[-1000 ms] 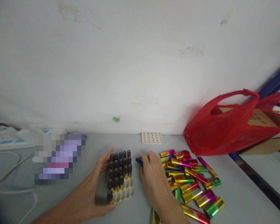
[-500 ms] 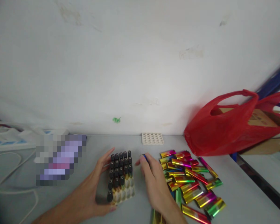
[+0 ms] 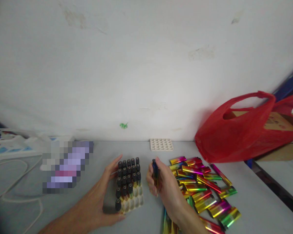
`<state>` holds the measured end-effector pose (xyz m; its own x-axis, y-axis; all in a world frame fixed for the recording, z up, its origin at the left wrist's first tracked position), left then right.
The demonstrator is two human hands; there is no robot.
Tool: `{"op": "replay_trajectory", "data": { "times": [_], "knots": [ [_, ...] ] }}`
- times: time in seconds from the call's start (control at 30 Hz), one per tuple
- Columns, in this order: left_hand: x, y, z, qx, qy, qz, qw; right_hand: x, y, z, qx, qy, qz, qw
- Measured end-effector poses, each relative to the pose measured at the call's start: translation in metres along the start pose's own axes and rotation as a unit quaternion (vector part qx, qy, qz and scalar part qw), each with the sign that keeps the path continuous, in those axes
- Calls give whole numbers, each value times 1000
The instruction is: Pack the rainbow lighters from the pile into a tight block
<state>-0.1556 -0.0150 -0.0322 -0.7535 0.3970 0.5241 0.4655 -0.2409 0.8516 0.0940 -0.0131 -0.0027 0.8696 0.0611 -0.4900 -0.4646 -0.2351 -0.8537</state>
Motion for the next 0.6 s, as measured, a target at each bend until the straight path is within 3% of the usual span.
{"op": "replay_trajectory", "data": {
  "times": [0.2, 0.6],
  "knots": [
    [0, -1, 0, -11, 6, -4, 1000, -7, -4, -7, 46, 0, -48, 998],
    [0, -2, 0, -16, 10, 4, 1000, -1, 2, 1, -19, -74, 64, 995]
  ]
}}
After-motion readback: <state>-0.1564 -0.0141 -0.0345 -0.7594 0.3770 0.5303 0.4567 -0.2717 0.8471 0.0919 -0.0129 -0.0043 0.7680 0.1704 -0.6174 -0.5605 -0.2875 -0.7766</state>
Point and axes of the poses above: each hand's wrist, its own z-axis towards the middle knuckle, its own x-axis out of the back of the hand, y = z × x, the point moved 1 cm from there along z, towards the middle knuckle, and after that the axes turned 3 degrees about x, right-handed, at the moved point
